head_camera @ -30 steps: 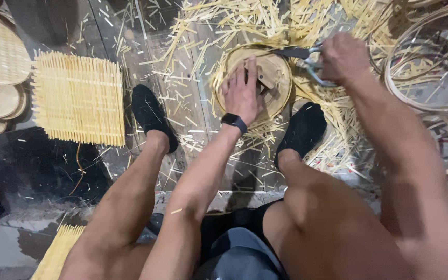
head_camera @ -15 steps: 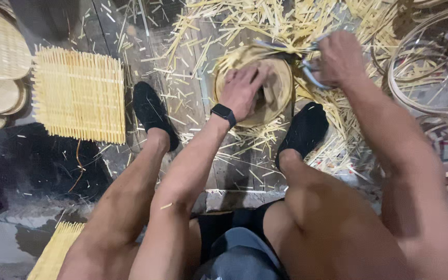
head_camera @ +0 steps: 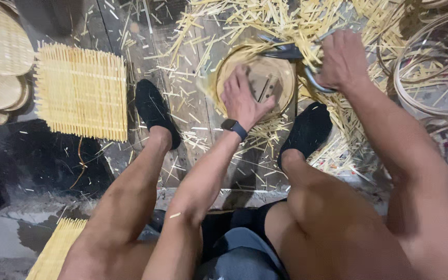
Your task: The person places a circular bamboo frame over a flat woven bamboo mat, then uses shears to trim the excess bamboo strips around the edge. The person repeats this process multiple times, stacking the finished circular pieces.
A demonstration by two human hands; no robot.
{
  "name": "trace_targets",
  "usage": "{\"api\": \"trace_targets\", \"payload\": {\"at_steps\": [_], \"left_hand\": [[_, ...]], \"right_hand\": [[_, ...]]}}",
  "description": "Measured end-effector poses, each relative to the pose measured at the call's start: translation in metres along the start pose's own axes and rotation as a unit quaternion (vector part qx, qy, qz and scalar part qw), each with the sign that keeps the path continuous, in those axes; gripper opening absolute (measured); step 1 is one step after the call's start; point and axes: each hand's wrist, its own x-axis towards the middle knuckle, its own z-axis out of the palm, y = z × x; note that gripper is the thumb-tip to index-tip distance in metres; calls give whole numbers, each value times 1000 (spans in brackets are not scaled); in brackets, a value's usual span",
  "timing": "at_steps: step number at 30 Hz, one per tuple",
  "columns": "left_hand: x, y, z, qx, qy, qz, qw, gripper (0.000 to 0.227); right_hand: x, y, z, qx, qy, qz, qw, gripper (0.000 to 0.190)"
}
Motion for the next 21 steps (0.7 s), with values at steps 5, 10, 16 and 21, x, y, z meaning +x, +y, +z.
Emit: {"api": "trace_targets", "payload": {"at_steps": [5, 10, 16, 21], "left_hand": [[8, -5, -14, 13, -45, 80, 996, 124], [19, -15, -26, 6, -83, 167, 982, 130], [24, -15, -40, 36, -162, 228, 959, 127], [35, -18, -42, 42, -176, 283, 942, 128]], "right_hand": [[11, 2, 7, -18, -41, 0, 999, 43], [-1, 18, 18, 30, 31, -14, 999, 53], [15, 7, 20, -9, -60, -15, 998, 39], [-1, 13, 2, -24, 23, -37, 999, 55]]}}
